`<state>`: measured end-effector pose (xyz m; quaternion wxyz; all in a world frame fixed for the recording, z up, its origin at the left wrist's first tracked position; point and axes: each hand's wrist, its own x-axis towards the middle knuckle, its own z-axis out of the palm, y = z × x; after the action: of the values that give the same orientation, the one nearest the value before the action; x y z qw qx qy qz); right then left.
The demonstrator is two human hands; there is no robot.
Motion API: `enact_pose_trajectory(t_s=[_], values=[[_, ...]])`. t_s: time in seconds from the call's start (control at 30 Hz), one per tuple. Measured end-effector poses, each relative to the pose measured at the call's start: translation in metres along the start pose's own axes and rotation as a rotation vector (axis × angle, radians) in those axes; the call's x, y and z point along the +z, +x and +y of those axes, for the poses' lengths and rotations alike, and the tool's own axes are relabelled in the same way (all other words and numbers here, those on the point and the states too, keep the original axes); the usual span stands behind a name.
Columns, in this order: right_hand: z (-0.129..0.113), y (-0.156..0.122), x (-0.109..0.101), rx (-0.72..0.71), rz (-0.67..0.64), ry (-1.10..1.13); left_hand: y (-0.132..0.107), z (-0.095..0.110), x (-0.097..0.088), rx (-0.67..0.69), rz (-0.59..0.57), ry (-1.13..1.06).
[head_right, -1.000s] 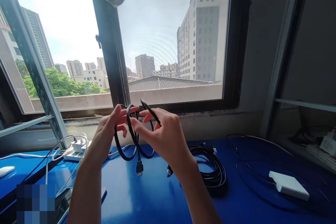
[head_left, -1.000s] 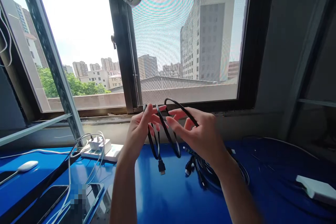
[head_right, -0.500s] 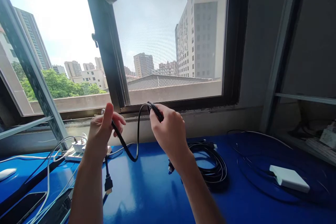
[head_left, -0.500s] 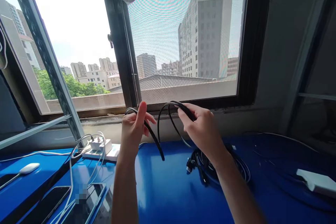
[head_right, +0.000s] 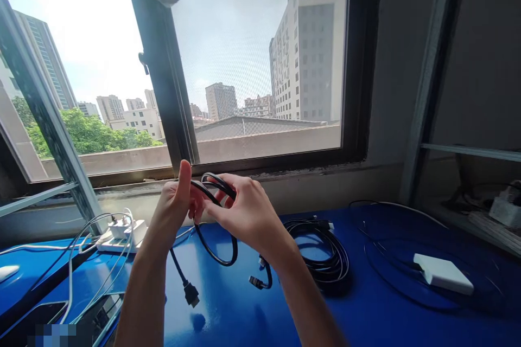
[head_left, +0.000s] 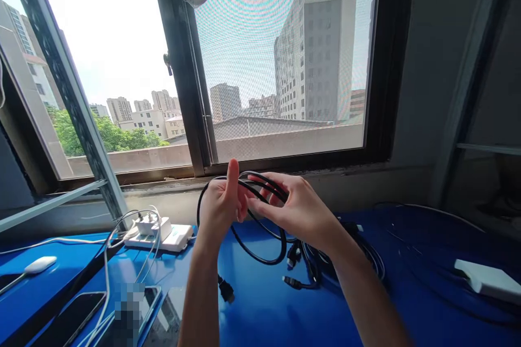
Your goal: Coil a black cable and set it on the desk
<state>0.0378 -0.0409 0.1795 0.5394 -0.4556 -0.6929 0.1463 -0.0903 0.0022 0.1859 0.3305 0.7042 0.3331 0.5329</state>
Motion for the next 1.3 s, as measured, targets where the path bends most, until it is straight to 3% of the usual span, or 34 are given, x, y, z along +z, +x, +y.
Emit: enact_pose_trajectory(t_s=[0.1,0.27,0.37,0.57,0.67,0.83,1.0,1.07,1.17,1.23,1.3], values=[[0.007,0.005,-0.009,0.022,0.153,-0.006,0.001,-0.001,-0.011,0.051,0.01,0.006],[0.016,0.008,-0.026,-0.101,0.388,0.002,0.001,0.0,-0.03,0.294,0.347,-0.039],[0.014,0.006,-0.031,-0.211,0.475,-0.027,0.004,-0.005,-0.029,0.327,0.33,-0.035],[0.003,0.0,-0.03,-0.424,0.57,0.01,0.013,-0.023,0.002,0.092,0.083,0.03],[0.002,-0.001,-0.026,-0.493,0.643,0.047,0.015,-0.026,0.016,0.02,-0.009,-0.057],[0.004,0.0,-0.02,-0.499,0.677,0.137,0.016,-0.029,0.026,0.012,-0.033,-0.339],[-0.001,0.0,-0.014,-0.446,0.614,0.153,0.017,-0.03,0.03,-0.013,-0.035,-0.555],[-0.001,0.002,-0.014,-0.409,0.624,0.168,0.017,-0.026,0.03,-0.022,-0.006,-0.599],[0.009,0.009,-0.017,-0.304,0.666,0.118,0.017,-0.023,0.026,-0.151,0.173,-0.58],[0.023,0.014,-0.02,-0.233,0.654,-0.024,0.018,-0.024,0.023,-0.26,0.299,-0.49],[0.037,0.019,-0.02,-0.177,0.583,-0.255,0.018,-0.026,0.021,-0.28,0.379,-0.356]])
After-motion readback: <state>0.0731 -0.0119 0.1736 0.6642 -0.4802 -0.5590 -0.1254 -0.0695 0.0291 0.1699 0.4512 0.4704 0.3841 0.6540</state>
